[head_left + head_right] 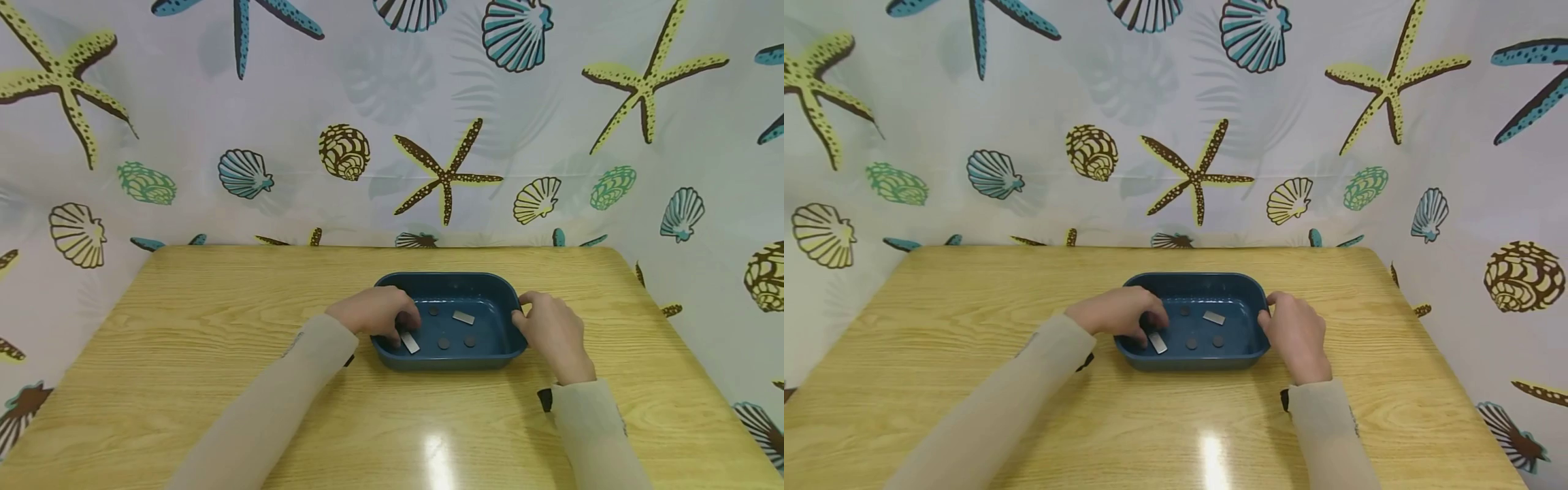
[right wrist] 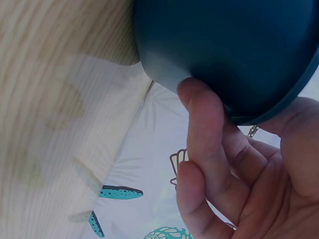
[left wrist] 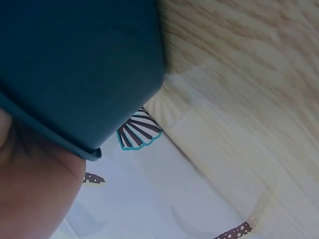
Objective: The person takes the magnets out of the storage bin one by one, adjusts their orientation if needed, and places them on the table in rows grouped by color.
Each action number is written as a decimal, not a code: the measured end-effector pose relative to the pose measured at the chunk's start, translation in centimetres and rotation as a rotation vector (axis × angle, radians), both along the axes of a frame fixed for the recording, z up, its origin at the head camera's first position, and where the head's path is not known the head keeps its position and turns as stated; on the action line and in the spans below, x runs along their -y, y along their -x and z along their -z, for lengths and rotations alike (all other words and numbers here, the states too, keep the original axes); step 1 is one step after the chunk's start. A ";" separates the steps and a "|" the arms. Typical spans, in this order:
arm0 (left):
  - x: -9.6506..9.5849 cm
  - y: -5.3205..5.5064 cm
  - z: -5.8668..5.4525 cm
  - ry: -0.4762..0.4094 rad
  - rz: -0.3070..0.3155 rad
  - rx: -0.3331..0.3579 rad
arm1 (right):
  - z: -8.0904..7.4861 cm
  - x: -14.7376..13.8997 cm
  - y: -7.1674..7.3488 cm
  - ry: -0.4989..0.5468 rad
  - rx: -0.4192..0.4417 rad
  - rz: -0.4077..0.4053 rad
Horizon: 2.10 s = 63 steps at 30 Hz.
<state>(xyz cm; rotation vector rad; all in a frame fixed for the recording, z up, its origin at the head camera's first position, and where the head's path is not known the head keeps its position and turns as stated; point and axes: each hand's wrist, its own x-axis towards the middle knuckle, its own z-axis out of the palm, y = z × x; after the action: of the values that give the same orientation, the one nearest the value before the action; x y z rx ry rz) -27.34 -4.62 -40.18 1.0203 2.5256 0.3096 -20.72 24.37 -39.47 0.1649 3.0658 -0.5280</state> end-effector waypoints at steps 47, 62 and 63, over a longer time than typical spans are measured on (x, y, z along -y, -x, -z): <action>-1.0 1.0 0.4 0.077 0.035 -0.063 | -0.1 -0.1 0.1 0.002 0.017 0.002; -0.7 1.0 0.8 0.029 0.084 -0.069 | 0.0 -0.1 0.1 0.004 0.013 -0.009; -0.6 1.1 0.9 0.006 0.094 -0.068 | 0.0 -0.1 0.1 0.004 0.013 -0.010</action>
<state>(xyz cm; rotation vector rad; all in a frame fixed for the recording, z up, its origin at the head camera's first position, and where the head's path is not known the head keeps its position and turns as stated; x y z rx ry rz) -28.41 -4.02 -41.06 1.1610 2.5268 0.2445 -20.82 24.46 -39.50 0.1526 3.0510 -0.5296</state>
